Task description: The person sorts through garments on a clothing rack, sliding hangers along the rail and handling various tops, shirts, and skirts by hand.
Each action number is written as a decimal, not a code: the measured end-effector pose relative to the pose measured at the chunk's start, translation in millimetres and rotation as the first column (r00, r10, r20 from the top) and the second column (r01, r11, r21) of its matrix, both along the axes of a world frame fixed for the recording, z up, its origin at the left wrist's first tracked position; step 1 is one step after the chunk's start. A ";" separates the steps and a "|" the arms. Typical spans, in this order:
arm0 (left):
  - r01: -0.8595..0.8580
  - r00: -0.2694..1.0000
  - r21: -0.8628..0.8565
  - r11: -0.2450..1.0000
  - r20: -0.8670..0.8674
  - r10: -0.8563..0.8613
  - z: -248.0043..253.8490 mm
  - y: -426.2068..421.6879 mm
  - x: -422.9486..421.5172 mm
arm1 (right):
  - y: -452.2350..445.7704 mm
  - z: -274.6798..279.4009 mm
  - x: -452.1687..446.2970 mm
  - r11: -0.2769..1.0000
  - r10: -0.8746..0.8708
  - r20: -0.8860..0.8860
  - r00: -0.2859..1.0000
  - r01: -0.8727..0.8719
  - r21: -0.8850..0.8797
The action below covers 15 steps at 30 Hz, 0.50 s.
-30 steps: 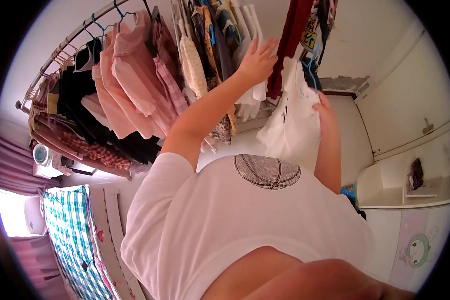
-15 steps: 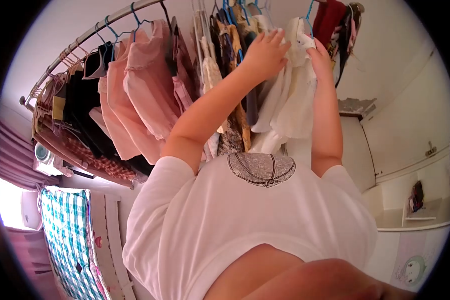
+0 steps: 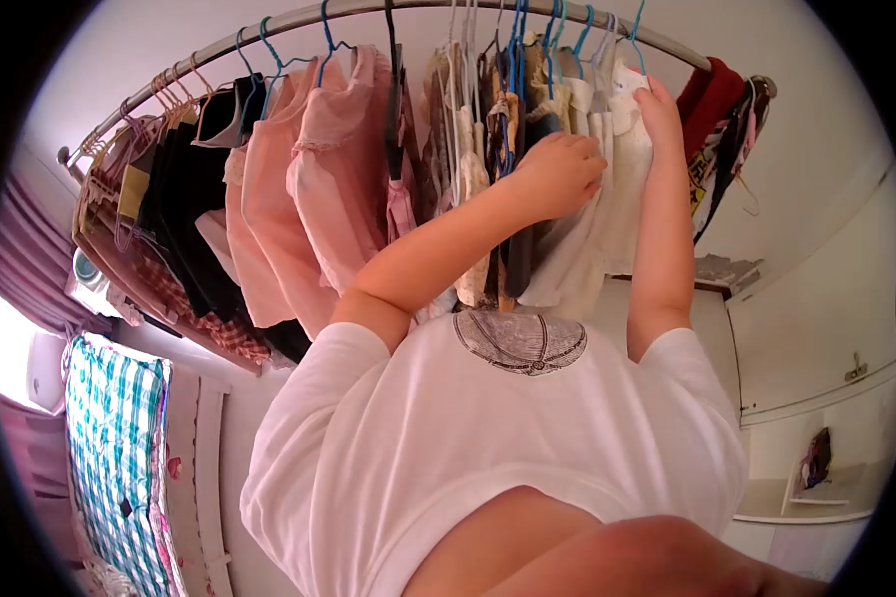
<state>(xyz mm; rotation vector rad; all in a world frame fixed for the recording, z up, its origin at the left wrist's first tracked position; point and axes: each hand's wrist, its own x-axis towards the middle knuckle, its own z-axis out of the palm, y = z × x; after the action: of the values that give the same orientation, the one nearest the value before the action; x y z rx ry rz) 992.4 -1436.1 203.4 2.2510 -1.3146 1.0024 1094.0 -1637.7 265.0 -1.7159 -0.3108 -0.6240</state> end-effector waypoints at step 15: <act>0.075 0.997 -0.029 0.997 -0.012 -0.076 4.2 1.0 -12.7 | -31.7 -49.5 20.9 0.991 0.119 -0.145 0.982 -0.125 -0.036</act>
<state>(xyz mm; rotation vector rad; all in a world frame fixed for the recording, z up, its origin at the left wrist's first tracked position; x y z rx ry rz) 979.6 -1435.1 207.6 2.1661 -1.3600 0.9724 1115.0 -1669.4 215.5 -1.7603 -0.3283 -0.4054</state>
